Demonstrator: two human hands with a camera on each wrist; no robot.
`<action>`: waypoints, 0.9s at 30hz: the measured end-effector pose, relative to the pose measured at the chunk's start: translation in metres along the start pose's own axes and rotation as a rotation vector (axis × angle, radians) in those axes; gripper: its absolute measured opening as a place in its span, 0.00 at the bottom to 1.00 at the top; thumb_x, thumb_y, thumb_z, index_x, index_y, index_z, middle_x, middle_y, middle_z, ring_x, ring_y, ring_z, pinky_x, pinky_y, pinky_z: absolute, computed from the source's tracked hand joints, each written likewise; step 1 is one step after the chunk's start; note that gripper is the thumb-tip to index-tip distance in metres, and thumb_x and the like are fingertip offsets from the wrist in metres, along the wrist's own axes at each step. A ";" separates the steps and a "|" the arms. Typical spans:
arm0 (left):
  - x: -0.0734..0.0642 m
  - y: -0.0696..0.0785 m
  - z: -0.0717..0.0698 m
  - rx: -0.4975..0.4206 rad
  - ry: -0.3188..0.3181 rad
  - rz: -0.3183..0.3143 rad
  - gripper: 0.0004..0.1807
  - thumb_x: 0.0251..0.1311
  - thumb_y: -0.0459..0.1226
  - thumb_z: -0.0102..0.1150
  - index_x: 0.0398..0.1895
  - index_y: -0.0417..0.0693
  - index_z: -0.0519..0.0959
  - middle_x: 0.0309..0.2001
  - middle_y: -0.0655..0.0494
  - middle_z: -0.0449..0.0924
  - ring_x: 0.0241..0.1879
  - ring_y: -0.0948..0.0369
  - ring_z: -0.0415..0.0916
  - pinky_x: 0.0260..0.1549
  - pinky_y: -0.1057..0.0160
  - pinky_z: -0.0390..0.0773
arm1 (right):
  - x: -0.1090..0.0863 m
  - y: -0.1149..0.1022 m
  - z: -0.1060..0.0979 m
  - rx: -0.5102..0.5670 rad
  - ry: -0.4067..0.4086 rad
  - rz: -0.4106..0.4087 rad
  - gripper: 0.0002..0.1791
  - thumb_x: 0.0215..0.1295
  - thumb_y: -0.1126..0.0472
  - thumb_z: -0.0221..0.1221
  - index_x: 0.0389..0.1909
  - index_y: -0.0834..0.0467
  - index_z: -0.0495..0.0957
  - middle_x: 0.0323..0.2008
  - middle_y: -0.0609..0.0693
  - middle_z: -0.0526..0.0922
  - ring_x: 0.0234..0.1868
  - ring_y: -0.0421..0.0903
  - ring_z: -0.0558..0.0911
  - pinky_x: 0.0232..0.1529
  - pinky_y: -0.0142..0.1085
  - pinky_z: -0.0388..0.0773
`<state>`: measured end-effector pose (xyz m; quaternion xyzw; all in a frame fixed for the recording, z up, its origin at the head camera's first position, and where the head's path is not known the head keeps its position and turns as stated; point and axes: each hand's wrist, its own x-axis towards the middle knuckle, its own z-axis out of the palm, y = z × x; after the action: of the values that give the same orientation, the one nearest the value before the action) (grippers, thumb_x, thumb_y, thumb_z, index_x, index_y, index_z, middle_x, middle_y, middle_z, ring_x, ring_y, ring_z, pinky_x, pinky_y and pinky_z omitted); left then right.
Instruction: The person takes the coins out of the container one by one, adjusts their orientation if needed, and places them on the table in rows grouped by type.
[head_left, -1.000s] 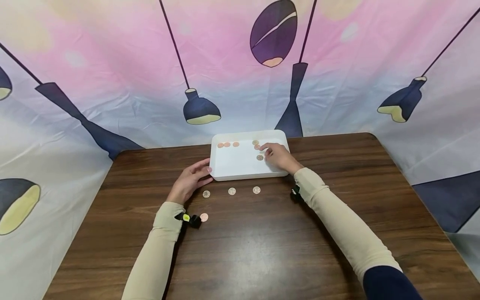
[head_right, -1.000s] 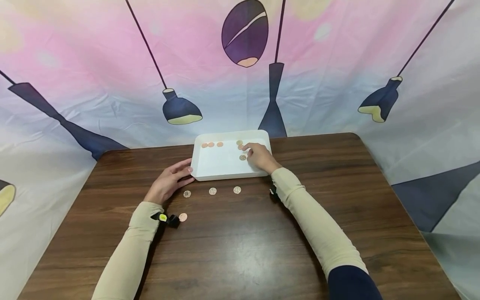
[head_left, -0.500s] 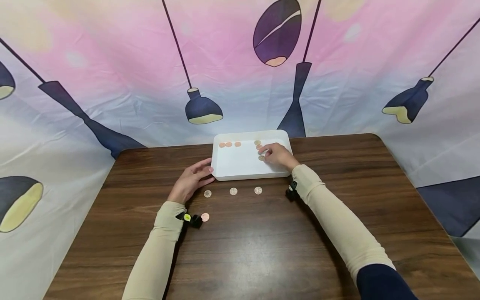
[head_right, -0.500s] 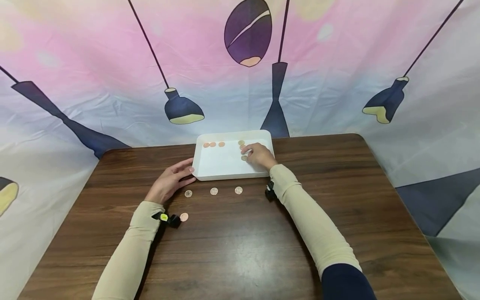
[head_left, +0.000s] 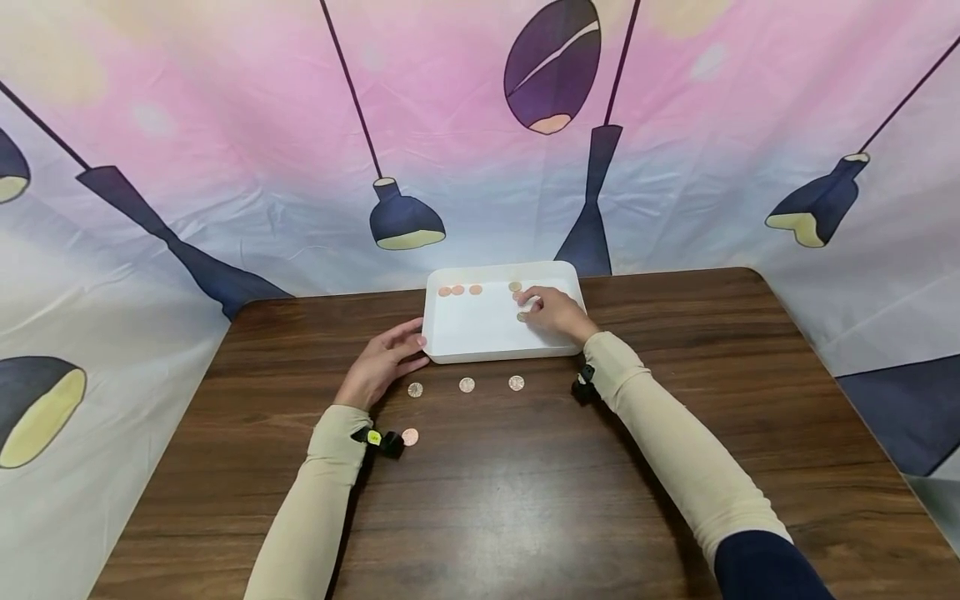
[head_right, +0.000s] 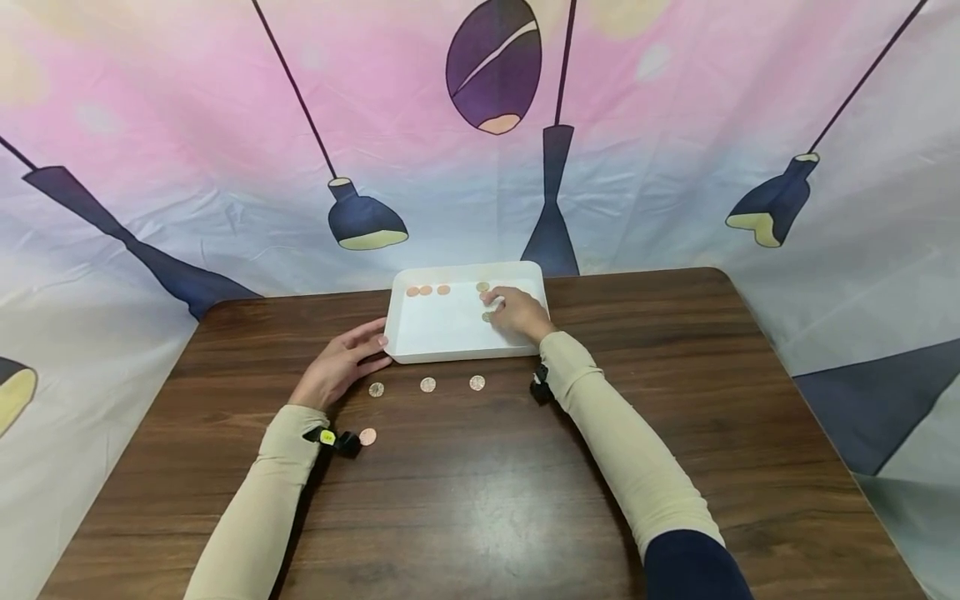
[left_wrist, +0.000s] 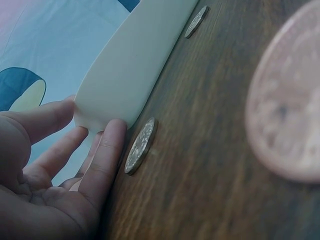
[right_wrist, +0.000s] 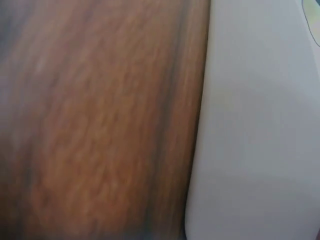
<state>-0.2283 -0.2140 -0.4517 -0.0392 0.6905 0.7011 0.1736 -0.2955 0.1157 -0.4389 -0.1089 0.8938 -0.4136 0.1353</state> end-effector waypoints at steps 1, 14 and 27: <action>0.000 0.000 0.000 -0.002 -0.001 0.001 0.32 0.80 0.36 0.57 0.83 0.46 0.62 0.61 0.47 0.72 0.55 0.60 0.79 0.58 0.62 0.85 | 0.000 0.000 0.000 0.015 0.005 0.006 0.17 0.76 0.66 0.56 0.61 0.57 0.81 0.38 0.54 0.80 0.32 0.48 0.70 0.35 0.37 0.66; -0.001 -0.001 -0.001 -0.002 0.010 -0.003 0.32 0.79 0.36 0.57 0.82 0.48 0.64 0.58 0.50 0.72 0.55 0.60 0.79 0.58 0.62 0.86 | 0.003 -0.008 0.007 -0.109 -0.044 -0.036 0.16 0.78 0.60 0.59 0.61 0.49 0.87 0.56 0.55 0.86 0.46 0.52 0.79 0.45 0.38 0.72; -0.001 -0.001 -0.002 0.002 0.004 0.006 0.31 0.80 0.35 0.56 0.82 0.47 0.64 0.57 0.50 0.73 0.54 0.61 0.79 0.57 0.63 0.86 | 0.007 -0.015 0.020 -0.082 -0.001 -0.087 0.15 0.73 0.59 0.66 0.57 0.56 0.87 0.61 0.65 0.75 0.63 0.63 0.72 0.66 0.54 0.72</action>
<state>-0.2277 -0.2159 -0.4529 -0.0383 0.6918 0.7007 0.1703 -0.2943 0.0897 -0.4406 -0.1533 0.9043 -0.3821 0.1130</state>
